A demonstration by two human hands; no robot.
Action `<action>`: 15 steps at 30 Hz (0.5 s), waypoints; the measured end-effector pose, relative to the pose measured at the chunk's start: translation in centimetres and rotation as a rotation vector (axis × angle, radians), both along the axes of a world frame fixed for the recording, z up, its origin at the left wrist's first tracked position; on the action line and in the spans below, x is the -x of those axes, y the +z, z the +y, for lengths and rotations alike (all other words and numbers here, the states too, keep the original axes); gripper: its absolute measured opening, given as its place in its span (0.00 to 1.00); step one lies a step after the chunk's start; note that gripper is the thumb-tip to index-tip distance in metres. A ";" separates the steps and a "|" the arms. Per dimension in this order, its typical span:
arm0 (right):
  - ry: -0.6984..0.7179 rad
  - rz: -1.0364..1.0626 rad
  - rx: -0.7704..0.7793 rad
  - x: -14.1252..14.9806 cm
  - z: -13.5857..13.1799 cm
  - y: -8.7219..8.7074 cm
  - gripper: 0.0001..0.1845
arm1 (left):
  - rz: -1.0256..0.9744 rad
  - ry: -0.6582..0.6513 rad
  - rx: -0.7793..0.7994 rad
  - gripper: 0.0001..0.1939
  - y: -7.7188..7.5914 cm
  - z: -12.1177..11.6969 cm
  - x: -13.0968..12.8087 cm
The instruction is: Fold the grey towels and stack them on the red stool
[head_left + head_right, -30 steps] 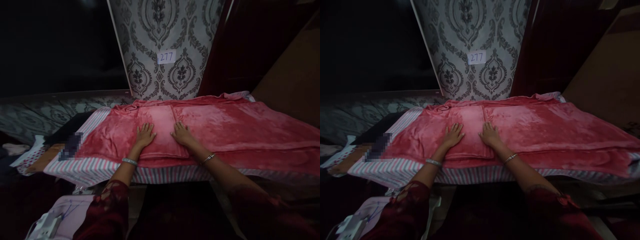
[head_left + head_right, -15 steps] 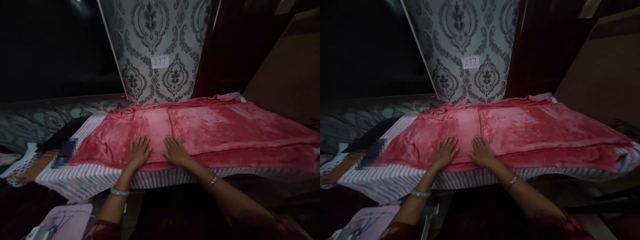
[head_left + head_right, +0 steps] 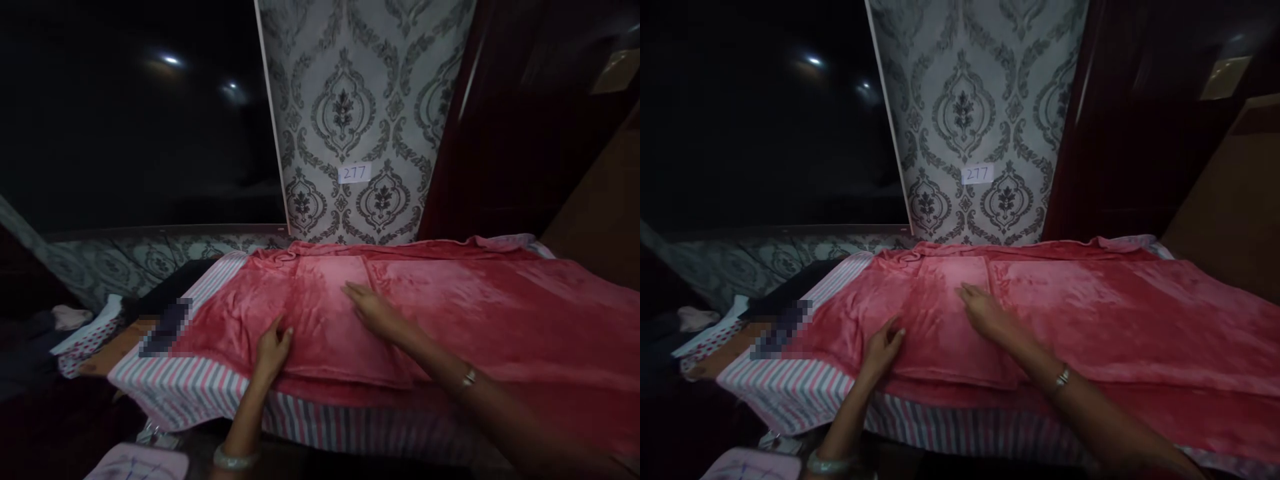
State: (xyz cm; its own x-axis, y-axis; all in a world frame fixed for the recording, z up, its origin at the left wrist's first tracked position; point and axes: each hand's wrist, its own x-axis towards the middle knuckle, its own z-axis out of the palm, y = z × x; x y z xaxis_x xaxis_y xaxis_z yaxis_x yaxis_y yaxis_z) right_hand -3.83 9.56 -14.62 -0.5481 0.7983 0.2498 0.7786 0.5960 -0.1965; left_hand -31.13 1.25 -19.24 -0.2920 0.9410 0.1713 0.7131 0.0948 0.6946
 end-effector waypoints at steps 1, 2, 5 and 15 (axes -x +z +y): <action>0.053 -0.004 0.015 1.7 1.2 0.6 0.36 | -0.056 0.001 0.003 0.30 -0.3 0.1 0.4; 0.094 -0.010 0.035 3.4 2.4 1.0 0.37 | -0.106 0.000 -0.004 0.30 -0.6 0.2 0.7; 0.163 -0.026 0.106 7.9 5.7 1.7 0.33 | -0.228 -0.024 -0.033 0.34 -1.4 0.3 0.9; 0.409 -0.159 0.106 13.9 13.3 0.8 0.30 | -0.284 -0.125 -0.068 0.35 -2.8 -1.7 -0.1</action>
State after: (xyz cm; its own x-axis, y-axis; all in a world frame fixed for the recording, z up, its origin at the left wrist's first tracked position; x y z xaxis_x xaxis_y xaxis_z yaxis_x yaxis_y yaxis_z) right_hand -17.70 22.88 -13.78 -0.8487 0.5248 0.0653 0.5088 0.8440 -0.1698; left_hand -31.03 -0.44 -22.03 -0.2198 0.9618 0.1633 0.4930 -0.0349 0.8693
